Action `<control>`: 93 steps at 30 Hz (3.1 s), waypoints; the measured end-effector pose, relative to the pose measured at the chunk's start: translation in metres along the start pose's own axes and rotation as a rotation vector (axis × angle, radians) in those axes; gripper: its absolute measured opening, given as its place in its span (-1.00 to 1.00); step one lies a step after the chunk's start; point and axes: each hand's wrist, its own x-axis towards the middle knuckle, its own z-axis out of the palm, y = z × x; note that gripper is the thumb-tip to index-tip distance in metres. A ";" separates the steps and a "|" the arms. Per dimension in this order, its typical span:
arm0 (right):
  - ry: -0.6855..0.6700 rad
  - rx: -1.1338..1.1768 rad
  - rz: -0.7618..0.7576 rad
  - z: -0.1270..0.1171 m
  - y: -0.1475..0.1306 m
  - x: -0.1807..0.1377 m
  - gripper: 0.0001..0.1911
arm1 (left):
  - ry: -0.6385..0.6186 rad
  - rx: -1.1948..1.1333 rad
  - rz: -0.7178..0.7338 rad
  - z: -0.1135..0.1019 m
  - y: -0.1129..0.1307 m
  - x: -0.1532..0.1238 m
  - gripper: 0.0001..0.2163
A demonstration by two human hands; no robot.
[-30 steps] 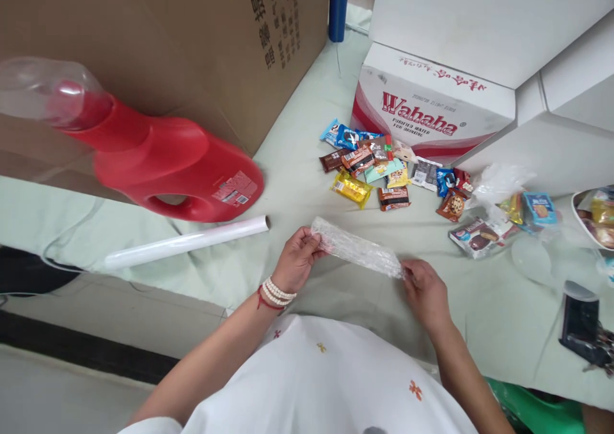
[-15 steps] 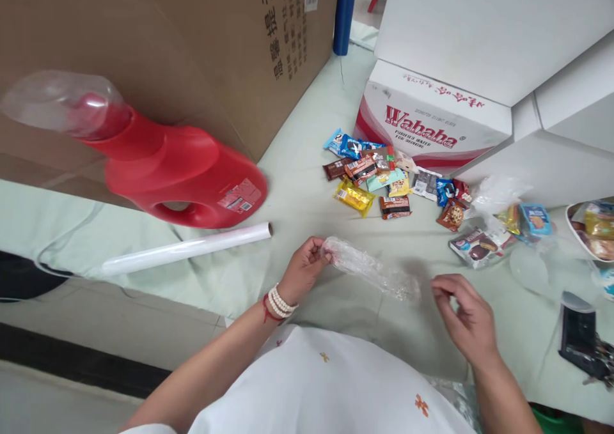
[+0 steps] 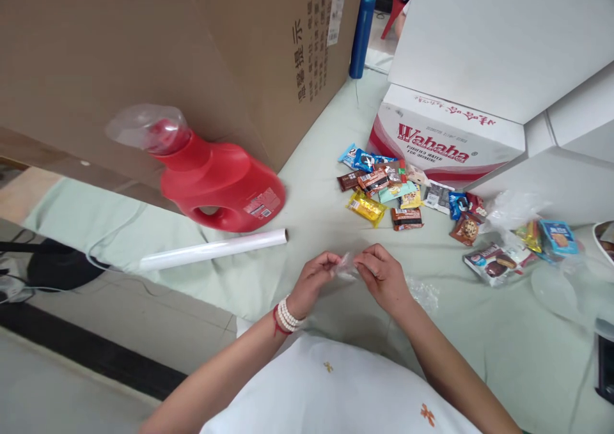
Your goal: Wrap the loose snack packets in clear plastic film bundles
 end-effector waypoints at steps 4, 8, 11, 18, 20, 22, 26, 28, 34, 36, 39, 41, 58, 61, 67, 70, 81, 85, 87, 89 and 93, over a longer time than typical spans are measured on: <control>0.007 0.035 0.019 -0.001 -0.003 -0.005 -0.78 | 0.008 0.034 -0.061 0.003 0.000 0.004 -0.74; 0.090 0.129 0.176 -0.001 -0.012 -0.011 -0.79 | 0.022 0.095 -0.043 0.007 -0.003 0.004 -0.72; 0.090 0.225 0.291 0.002 -0.017 -0.014 -0.76 | 0.048 0.140 -0.006 0.010 -0.004 0.001 -0.71; 0.034 0.322 0.265 0.003 -0.013 -0.014 -0.80 | 0.039 0.102 0.013 0.014 0.002 0.001 -0.67; 0.023 0.290 0.214 0.000 -0.013 -0.015 -0.82 | 0.079 0.121 0.024 0.014 0.000 0.005 -0.68; 0.043 0.234 0.153 -0.004 -0.014 -0.019 -0.85 | 0.144 0.069 0.016 0.013 -0.002 0.008 -0.69; 0.023 0.073 0.025 -0.002 -0.014 -0.038 -0.82 | 0.245 -0.212 -0.125 0.013 -0.005 0.012 -0.66; -0.049 0.068 0.027 0.003 -0.011 -0.051 -0.81 | 0.231 -0.313 -0.170 0.013 -0.004 0.012 -0.63; 0.050 0.703 0.625 0.006 -0.003 -0.066 -0.41 | 0.106 -0.051 0.036 0.016 0.003 0.000 -0.74; 0.092 0.852 0.739 0.003 -0.004 -0.056 -0.42 | 0.016 0.085 0.111 0.018 0.005 -0.007 -0.78; 0.100 0.867 0.738 0.002 -0.004 -0.039 -0.61 | -0.075 0.107 0.100 0.018 0.004 -0.015 -0.86; 0.144 0.806 0.669 0.005 -0.002 -0.032 -0.71 | -0.036 0.049 0.025 0.014 0.000 -0.018 -0.90; 0.093 0.469 0.722 -0.009 0.008 -0.048 -0.71 | 0.095 0.022 -0.177 0.023 -0.014 0.019 -0.68; 0.201 0.600 0.922 -0.018 0.017 -0.067 -0.60 | 0.094 -0.103 -0.267 0.019 -0.015 0.018 -0.61; 0.159 0.301 0.912 -0.031 0.025 -0.093 -0.60 | 0.024 -0.157 -0.320 0.025 -0.012 0.013 -0.60; 0.185 -0.015 0.774 -0.037 0.022 -0.097 -0.59 | 0.005 -0.119 -0.306 0.027 -0.013 0.013 -0.62; 0.035 0.474 0.594 -0.003 -0.021 -0.056 -0.72 | -0.130 0.119 -0.167 0.044 -0.003 -0.002 -0.71; 0.054 0.591 0.610 0.002 -0.021 -0.052 -0.75 | -0.118 0.162 -0.131 0.040 -0.006 -0.004 -0.71; 0.074 0.626 0.625 -0.002 -0.019 -0.052 -0.73 | -0.123 0.161 -0.127 0.038 -0.008 -0.004 -0.71; 0.094 0.666 0.646 -0.006 -0.017 -0.053 -0.72 | -0.116 0.154 -0.132 0.037 -0.009 -0.004 -0.70; 0.148 0.714 0.682 -0.016 -0.012 -0.055 -0.68 | -0.092 0.137 -0.148 0.036 -0.008 -0.002 -0.70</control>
